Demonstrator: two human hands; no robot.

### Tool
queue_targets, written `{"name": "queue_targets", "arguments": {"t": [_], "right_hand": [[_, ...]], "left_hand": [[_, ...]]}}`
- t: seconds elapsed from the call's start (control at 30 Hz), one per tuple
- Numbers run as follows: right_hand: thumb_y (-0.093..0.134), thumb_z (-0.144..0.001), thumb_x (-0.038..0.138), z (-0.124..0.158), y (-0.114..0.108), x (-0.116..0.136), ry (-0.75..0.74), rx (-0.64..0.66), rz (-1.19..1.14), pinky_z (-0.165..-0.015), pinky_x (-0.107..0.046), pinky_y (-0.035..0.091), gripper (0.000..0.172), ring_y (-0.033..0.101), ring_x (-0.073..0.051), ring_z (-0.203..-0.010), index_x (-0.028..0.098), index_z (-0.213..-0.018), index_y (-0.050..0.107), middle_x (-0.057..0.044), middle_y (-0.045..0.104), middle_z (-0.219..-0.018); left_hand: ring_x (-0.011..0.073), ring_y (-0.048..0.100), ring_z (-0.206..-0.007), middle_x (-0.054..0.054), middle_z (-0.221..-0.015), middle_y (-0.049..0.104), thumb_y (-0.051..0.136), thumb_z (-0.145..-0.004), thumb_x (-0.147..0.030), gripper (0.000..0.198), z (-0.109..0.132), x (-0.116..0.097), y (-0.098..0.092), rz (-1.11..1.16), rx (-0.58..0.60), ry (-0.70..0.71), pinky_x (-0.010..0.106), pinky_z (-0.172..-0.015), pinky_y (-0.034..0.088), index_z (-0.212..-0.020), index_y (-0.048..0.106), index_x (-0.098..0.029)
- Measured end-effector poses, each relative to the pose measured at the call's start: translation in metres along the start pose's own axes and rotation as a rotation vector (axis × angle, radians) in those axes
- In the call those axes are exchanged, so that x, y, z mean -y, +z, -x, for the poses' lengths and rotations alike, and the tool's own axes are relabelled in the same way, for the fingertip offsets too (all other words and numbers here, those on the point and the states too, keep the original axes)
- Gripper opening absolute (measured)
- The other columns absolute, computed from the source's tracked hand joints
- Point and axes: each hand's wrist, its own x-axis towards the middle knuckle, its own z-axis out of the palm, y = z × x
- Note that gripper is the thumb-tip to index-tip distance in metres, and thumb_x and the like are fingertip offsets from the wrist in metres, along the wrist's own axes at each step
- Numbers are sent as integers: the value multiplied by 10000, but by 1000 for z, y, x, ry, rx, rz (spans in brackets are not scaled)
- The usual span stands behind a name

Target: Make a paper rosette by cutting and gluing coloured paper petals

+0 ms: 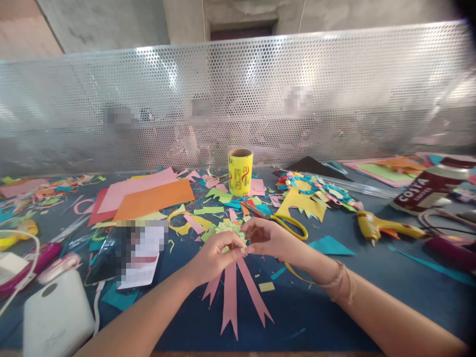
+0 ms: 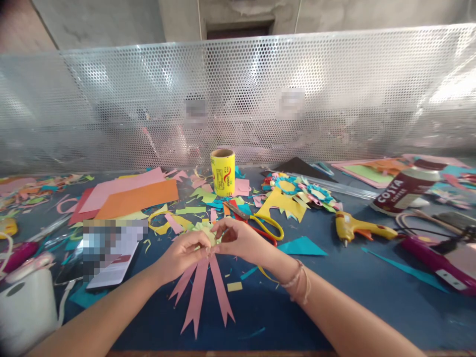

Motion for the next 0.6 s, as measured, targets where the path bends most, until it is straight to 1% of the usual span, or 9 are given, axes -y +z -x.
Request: {"name": "queue_targets", "arguments": {"t": [0.17, 0.27, 0.37, 0.43, 0.5, 0.53, 0.6], "right_hand": [[776, -585, 414, -1, 0, -4, 2, 14, -9, -537, -210, 426, 454, 506, -68, -597, 186, -892, 532, 36, 539, -758], [769, -591, 430, -1, 0, -4, -5, 12, -2, -555, -221, 438, 461, 514, -76, -607, 189, -905, 532, 30, 544, -767], [704, -675, 450, 1, 0, 0, -30, -9, 38, -612, -247, 461, 385, 536, -96, -655, 187, -906, 543, 10, 564, -789], [646, -735, 450, 1, 2, 3, -58, 0, 52, -688, -273, 474, 329, 563, -119, -738, 183, -907, 556, -14, 590, -830], [629, -753, 429, 1, 6, 2, -77, 47, 45, -764, -294, 471, 301, 576, -140, -833, 179, -909, 569, -34, 608, -892], [636, -747, 416, 1, 9, 1, -74, 73, 40, -772, -296, 469, 291, 576, -145, -849, 176, -900, 575, -36, 611, -903], [650, -735, 401, 0, 16, -5, -50, 104, 32, -711, -275, 469, 270, 573, -136, -790, 169, -856, 583, -19, 605, -845]], "left_hand": [[144, 532, -735, 24, -731, 572, 505, -835, -337, 207, 1, 2, 1, -23, -6, 9, 289, -709, 434, -703, 562, -188], [137, 520, -716, 11, -717, 552, 492, -831, -307, 180, 2, 2, 1, -29, -21, -21, 277, -691, 430, -709, 549, -187], [124, 487, -661, -2, -687, 515, 464, -848, -317, 204, 2, 1, 0, 16, -62, -92, 262, -643, 418, -701, 520, -187], [125, 476, -654, -3, -682, 502, 438, -866, -336, 238, 2, 1, -1, 28, -94, -111, 265, -641, 415, -691, 502, -189], [139, 491, -704, 6, -707, 513, 423, -880, -351, 265, 1, 2, -1, -21, -139, -85, 287, -695, 425, -686, 509, -192], [150, 503, -749, 14, -730, 528, 423, -883, -357, 276, 1, 3, -1, -61, -164, -56, 304, -740, 428, -686, 526, -195], [176, 519, -871, 35, -815, 565, 456, -874, -364, 273, 1, 4, 0, -143, -204, 4, 347, -848, 416, -695, 584, -203]]}}
